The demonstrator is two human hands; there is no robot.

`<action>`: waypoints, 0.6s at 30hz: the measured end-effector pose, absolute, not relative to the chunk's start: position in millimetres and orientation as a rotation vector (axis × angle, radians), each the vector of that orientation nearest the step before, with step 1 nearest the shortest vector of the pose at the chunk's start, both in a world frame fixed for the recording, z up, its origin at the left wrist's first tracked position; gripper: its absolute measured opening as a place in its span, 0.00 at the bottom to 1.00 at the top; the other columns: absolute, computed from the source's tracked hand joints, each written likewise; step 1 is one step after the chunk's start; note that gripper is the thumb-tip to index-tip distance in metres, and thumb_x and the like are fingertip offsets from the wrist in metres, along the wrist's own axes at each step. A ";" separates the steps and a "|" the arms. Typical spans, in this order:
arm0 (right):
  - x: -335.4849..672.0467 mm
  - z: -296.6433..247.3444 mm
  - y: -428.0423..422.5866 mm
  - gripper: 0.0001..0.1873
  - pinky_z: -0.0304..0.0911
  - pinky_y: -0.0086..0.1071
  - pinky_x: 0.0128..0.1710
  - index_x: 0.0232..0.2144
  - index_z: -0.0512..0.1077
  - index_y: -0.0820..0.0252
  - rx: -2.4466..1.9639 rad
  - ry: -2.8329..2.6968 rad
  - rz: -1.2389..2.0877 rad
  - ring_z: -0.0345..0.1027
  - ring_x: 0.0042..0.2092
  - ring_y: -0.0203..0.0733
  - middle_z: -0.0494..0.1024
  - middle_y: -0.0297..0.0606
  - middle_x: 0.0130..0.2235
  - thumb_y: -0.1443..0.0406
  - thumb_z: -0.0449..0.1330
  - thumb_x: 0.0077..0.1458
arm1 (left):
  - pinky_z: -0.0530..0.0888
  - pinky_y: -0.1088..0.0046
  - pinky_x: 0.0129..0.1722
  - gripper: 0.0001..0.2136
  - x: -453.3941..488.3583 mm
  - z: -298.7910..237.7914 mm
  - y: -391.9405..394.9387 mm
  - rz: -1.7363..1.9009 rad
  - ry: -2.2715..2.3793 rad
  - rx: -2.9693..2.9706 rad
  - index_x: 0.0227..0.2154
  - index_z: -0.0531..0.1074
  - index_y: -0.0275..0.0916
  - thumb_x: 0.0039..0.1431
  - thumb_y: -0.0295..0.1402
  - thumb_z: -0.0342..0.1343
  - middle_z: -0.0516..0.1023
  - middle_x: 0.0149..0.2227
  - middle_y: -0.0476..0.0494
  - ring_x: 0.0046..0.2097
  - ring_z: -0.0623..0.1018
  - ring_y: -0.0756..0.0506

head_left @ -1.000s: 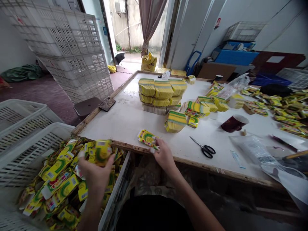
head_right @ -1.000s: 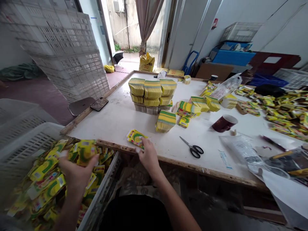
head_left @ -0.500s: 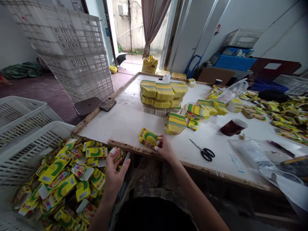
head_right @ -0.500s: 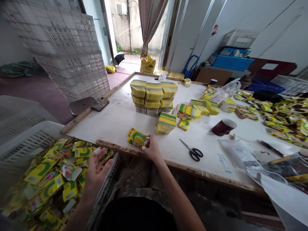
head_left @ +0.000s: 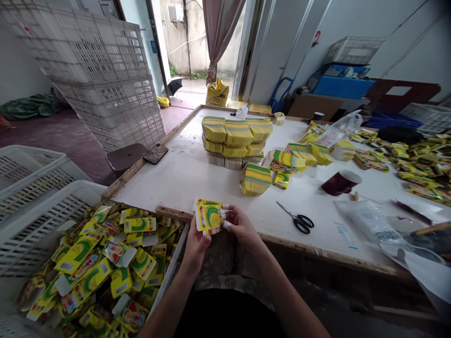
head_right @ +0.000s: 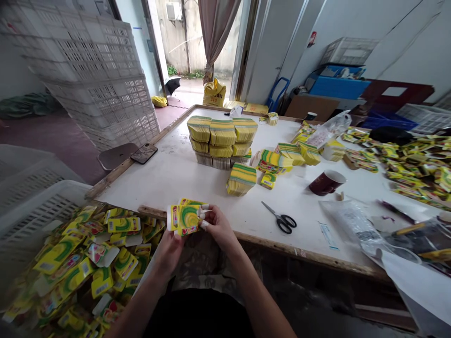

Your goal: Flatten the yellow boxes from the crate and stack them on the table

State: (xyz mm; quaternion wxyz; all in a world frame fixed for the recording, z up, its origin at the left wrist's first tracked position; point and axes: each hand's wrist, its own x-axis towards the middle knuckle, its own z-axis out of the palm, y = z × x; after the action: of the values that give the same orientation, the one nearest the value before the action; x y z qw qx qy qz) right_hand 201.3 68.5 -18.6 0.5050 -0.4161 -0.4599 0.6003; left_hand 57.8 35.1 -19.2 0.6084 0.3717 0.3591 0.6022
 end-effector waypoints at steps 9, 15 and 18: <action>139.5 -13.4 18.8 0.20 0.65 0.30 0.35 0.39 0.64 0.54 -0.938 -1.072 1.420 0.66 0.33 0.37 0.69 0.32 0.33 0.63 0.65 0.44 | 0.75 0.62 0.43 0.35 59.1 4.7 31.9 1.762 0.845 0.570 0.52 0.67 0.39 0.56 0.60 0.34 0.77 0.41 0.40 0.45 0.76 0.38; 141.3 0.0 11.1 0.18 0.61 0.27 0.33 0.40 0.65 0.56 -0.893 -1.281 1.533 0.64 0.33 0.35 0.68 0.30 0.32 0.70 0.62 0.44 | 0.76 0.65 0.36 0.44 46.0 0.5 36.7 1.665 0.937 0.538 0.43 0.72 0.38 0.50 0.66 0.21 0.75 0.29 0.41 0.36 0.77 0.40; 136.4 -10.0 12.3 0.23 0.64 0.31 0.38 0.43 0.64 0.55 -0.862 -1.254 1.553 0.68 0.39 0.41 0.71 0.33 0.35 0.69 0.62 0.41 | 0.76 0.64 0.38 0.48 43.3 -4.8 40.6 1.541 1.004 0.575 0.42 0.73 0.39 0.42 0.71 0.22 0.76 0.32 0.38 0.40 0.78 0.37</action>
State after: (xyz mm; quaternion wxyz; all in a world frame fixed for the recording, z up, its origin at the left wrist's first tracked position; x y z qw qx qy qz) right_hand 136.4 12.3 -10.0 0.4651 -0.3510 -0.5106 0.6323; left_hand 43.3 40.6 -4.8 0.5707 0.2451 0.4279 0.6566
